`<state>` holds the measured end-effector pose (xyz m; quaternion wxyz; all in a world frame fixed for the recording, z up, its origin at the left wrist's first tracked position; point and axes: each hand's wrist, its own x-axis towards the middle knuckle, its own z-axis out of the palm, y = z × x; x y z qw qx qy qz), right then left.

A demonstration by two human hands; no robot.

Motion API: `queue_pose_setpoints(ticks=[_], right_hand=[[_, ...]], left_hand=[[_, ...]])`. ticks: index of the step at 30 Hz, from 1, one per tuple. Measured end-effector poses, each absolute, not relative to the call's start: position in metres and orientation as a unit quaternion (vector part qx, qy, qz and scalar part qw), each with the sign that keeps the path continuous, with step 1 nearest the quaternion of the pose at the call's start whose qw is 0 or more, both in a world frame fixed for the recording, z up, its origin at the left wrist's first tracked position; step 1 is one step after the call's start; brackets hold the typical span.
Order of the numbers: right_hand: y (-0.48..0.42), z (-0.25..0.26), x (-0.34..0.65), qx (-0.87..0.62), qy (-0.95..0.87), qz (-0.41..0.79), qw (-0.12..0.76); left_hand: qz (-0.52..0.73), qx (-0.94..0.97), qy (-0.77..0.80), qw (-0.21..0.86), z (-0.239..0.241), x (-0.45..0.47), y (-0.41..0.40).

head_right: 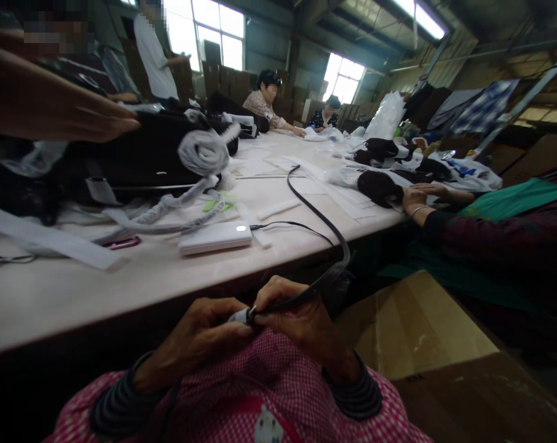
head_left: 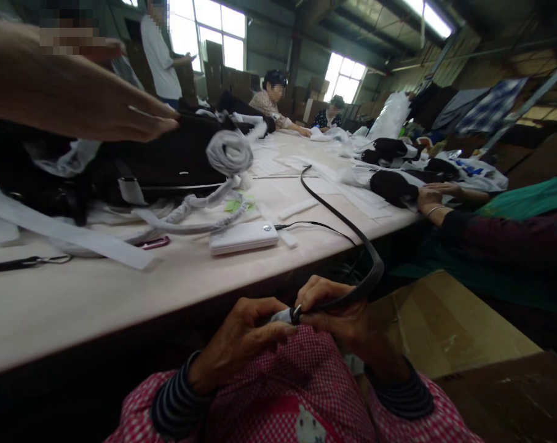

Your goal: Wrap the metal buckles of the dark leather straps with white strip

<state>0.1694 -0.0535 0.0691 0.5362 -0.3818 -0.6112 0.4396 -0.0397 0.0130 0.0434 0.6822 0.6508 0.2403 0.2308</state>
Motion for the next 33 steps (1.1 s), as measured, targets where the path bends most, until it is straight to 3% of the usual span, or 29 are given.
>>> queue_pose_setpoints(ticks=[5, 17, 23, 27, 33], right_hand=[[-0.054, 0.064, 0.162, -0.422, -0.571, 0.438, 0.551], [-0.058, 0.067, 0.164, -0.427, -0.578, 0.465, 0.517], [-0.056, 0.073, 0.161, -0.409, -0.616, 0.405, 0.537], [-0.056, 0.08, 0.167, -0.41, -0.631, 0.421, 0.506], [-0.058, 0.075, 0.161, -0.431, -0.606, 0.408, 0.53]], left_hand=[[0.273, 0.751, 0.256, 0.545, 0.047, -0.039, 0.006], [0.365, 0.806, 0.239, 0.4, 0.041, -0.044, -0.004], [0.324, 0.805, 0.263, 0.422, 0.046, -0.044, -0.004], [0.349, 0.806, 0.25, 0.406, 0.052, -0.045, -0.004], [0.345, 0.789, 0.262, 0.435, 0.047, -0.044, -0.008]])
